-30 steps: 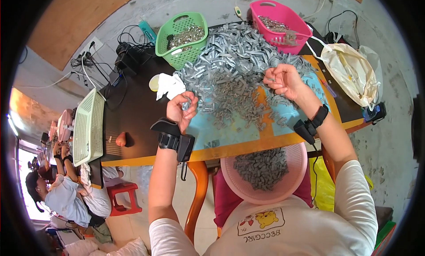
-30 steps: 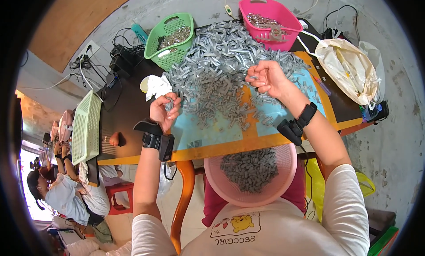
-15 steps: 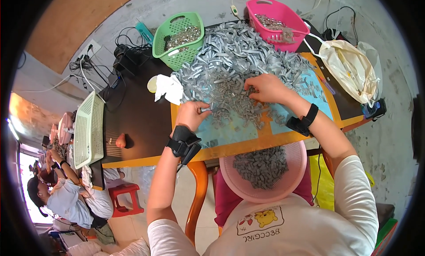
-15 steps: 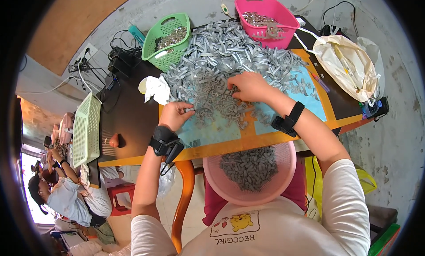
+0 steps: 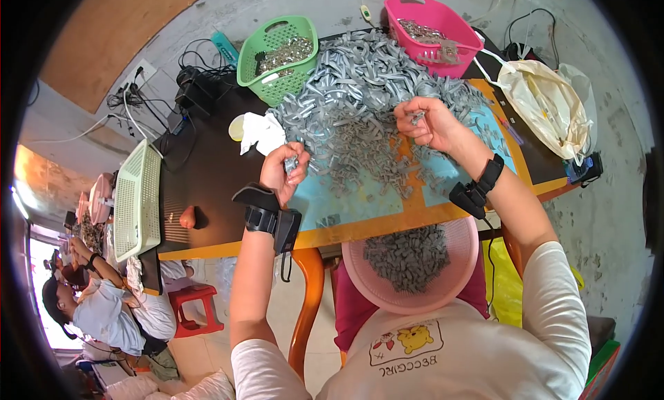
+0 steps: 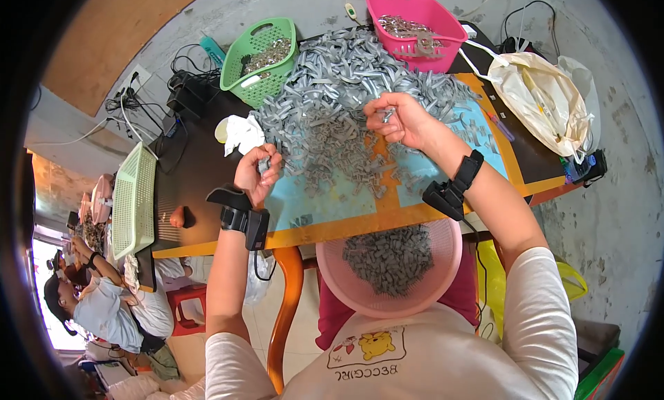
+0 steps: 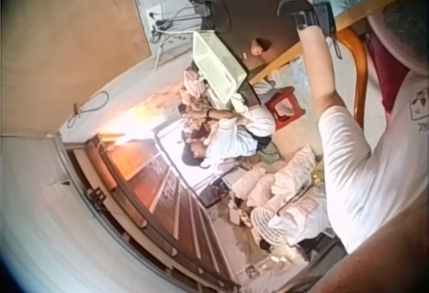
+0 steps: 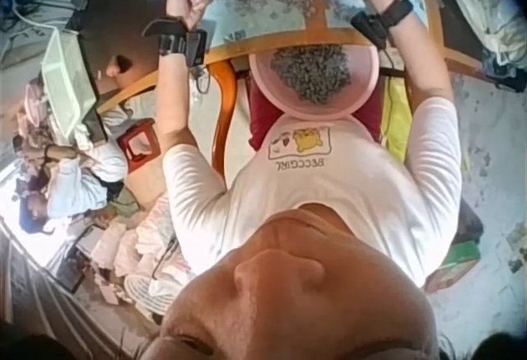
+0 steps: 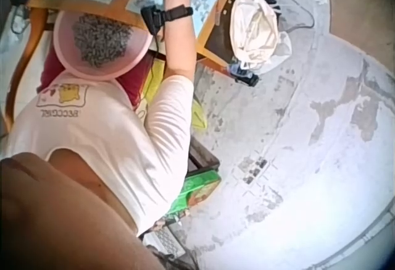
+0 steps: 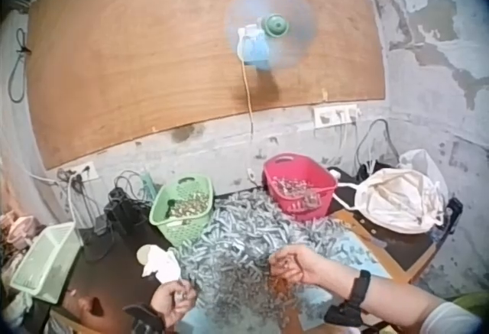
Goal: Sorting and arranging grey shoe strap/ribbon components on a table.
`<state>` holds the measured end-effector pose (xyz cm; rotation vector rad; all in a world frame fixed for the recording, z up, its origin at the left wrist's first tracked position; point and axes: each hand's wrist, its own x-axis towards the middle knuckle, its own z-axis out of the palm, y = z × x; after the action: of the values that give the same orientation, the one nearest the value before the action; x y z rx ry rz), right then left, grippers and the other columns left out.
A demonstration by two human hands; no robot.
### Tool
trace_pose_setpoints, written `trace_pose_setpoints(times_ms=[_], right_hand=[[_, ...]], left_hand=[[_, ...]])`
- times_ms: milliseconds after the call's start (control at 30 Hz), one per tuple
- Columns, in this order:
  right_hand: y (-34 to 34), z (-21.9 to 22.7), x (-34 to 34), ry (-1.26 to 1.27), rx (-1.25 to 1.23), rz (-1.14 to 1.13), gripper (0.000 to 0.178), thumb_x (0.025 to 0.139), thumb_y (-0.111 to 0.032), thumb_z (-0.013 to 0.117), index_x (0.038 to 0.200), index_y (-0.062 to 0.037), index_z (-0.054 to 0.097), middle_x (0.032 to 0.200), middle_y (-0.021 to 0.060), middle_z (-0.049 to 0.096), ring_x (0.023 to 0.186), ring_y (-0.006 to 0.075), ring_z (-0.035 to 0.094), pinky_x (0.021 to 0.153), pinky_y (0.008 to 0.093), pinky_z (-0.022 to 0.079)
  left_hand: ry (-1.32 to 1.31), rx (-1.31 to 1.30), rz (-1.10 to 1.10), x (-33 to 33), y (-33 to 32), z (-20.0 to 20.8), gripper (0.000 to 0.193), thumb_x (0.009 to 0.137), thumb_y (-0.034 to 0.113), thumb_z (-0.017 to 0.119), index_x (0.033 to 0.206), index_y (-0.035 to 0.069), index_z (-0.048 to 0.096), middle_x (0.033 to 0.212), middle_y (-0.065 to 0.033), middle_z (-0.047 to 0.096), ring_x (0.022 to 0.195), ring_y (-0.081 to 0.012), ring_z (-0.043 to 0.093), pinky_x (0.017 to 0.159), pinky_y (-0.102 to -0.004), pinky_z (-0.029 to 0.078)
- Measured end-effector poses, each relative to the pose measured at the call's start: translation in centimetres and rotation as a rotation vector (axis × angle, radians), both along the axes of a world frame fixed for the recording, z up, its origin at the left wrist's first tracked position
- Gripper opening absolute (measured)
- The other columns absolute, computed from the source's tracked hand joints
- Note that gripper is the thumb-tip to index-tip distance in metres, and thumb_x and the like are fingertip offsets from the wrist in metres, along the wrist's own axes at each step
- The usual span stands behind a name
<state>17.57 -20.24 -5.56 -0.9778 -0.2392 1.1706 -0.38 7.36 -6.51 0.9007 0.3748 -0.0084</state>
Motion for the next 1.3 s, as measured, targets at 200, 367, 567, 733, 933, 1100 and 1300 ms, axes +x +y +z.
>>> trace_pose_setpoints(times_ms=[200, 367, 567, 733, 933, 1100, 1300], right_hand=[[2.9, 3.5, -4.4, -0.822, -0.470, 0.144, 0.015, 0.075, -0.019, 0.067, 0.082, -0.0065, 0.066, 0.061, -0.0036, 0.051, 0.046, 0.0072, 0.038, 0.042, 0.0217, 0.028], [4.3, 0.3, -5.6, -1.570, -0.363, 0.204, 0.017, 0.072, -0.018, 0.068, 0.088, -0.0117, 0.067, 0.068, 0.0071, 0.060, 0.060, 0.0211, 0.056, 0.057, 0.0352, 0.044], [6.6, -0.9, -6.6, -1.794, -0.432, 0.201, 0.015, 0.072, -0.015, 0.066, 0.087, -0.0175, 0.068, 0.086, 0.0085, 0.066, 0.086, 0.0282, 0.063, 0.071, 0.0404, 0.049], [6.0, -1.3, -5.3, -1.738, -0.419, 0.168, 0.009, 0.072, -0.018, 0.066, 0.079, -0.0113, 0.065, 0.070, 0.0078, 0.063, 0.064, 0.0246, 0.062, 0.053, 0.0390, 0.046], [1.9, 2.6, -2.6, -0.181, -0.151, 0.153, 0.018, 0.076, -0.022, 0.059, 0.067, -0.0073, 0.054, 0.061, 0.0011, 0.047, 0.042, 0.0057, 0.030, 0.036, 0.0233, 0.020], [-1.6, 3.2, -5.8, -0.315, -0.071, 0.204, 0.025, 0.076, -0.027, 0.056, 0.062, -0.0077, 0.052, 0.064, 0.0042, 0.052, 0.046, 0.0085, 0.038, 0.039, 0.0235, 0.025], [-5.6, 2.0, -12.7, -1.260, 0.042, 0.479, 0.021, 0.082, -0.022, 0.061, 0.078, -0.0023, 0.063, 0.068, 0.0067, 0.061, 0.058, 0.0210, 0.057, 0.057, 0.0327, 0.044]], left_hand=[[0.010, 0.795, -0.104, 1.0, -0.4, -1.5, 0.028, 0.081, 0.027, 0.063, 0.072, 0.001, 0.060, 0.054, -0.0006, 0.049, 0.043, -0.0120, 0.043, 0.043, -0.0252, 0.036], [0.157, 1.738, -0.160, 1.8, -4.0, -0.7, 0.027, 0.070, 0.029, 0.074, 0.064, 0.004, 0.063, 0.065, -0.0140, 0.063, 0.057, -0.0299, 0.060, 0.056, -0.0390, 0.047], [0.055, 1.677, -0.105, 1.7, -2.3, -1.6, 0.018, 0.076, 0.021, 0.065, 0.070, 0.004, 0.063, 0.063, -0.0126, 0.062, 0.057, -0.0268, 0.060, 0.052, -0.0371, 0.046], [0.095, 0.383, -0.106, 0.9, 0.6, -0.9, 0.022, 0.084, 0.021, 0.054, 0.068, 0.007, 0.051, 0.055, -0.0004, 0.045, 0.046, -0.0129, 0.041, 0.040, -0.0268, 0.032], [-0.318, -0.250, -0.159, -1.0, 0.0, 1.0, 0.033, 0.089, 0.029, 0.041, 0.068, 0.005, 0.040, 0.066, -0.0052, 0.042, 0.054, -0.0126, 0.039, 0.040, -0.0213, 0.028], [-0.163, 0.031, -0.169, -2.2, -3.9, 2.3, 0.037, 0.094, 0.028, 0.041, 0.065, 0.006, 0.044, 0.058, -0.0011, 0.041, 0.048, -0.0087, 0.035, 0.036, -0.0208, 0.024], [-0.398, 1.148, -0.371, -5.9, -12.8, 1.8, 0.025, 0.093, 0.019, 0.050, 0.085, 0.000, 0.062, 0.076, -0.0098, 0.060, 0.069, -0.0186, 0.059, 0.061, -0.0278, 0.045]])
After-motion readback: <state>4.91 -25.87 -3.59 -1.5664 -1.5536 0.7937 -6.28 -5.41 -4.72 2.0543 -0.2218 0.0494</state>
